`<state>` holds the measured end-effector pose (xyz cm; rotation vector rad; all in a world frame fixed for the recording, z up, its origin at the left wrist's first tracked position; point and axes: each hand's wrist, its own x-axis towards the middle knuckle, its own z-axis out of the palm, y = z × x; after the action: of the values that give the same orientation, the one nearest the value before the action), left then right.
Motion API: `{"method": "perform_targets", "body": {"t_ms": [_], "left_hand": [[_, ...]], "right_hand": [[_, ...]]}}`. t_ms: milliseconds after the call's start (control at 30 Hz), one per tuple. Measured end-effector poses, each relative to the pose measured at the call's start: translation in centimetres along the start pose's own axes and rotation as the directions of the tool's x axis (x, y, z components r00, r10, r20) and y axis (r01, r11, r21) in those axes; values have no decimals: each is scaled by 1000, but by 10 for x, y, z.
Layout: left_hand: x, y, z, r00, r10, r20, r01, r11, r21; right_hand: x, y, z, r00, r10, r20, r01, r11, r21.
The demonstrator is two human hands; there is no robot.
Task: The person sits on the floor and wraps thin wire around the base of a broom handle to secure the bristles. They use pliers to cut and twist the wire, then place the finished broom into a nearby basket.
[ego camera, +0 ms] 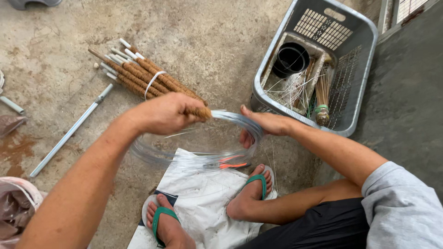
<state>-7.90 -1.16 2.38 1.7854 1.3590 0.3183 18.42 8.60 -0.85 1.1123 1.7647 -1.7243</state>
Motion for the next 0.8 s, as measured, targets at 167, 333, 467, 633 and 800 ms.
{"method": "perform_targets", "body": {"t_ms": [167,333,467,633,800], "left_hand": [[-18,22,-34,998,-29,-63,23,995,-92],[-42,52,-58,983,-68,-173,38,985,-169],[-56,67,-69,965,-84,-249,68,995,-73],[-72,69,-80,915,32,-402,-44,999,-22],[-89,59,-95,842,46,-537,6,996,94]], "right_hand": [[-12,-2,-30,972,-172,-159,177,984,20],[-37,12,-55,713,-551,-435,473,835,-282],[-59,24,-69,528,-706,-472,485,707,-516],[-67,39,-71,414,-761,-499,593,642,-486],[-61,45,-76,400,-571,-716,513,788,-341]]}}
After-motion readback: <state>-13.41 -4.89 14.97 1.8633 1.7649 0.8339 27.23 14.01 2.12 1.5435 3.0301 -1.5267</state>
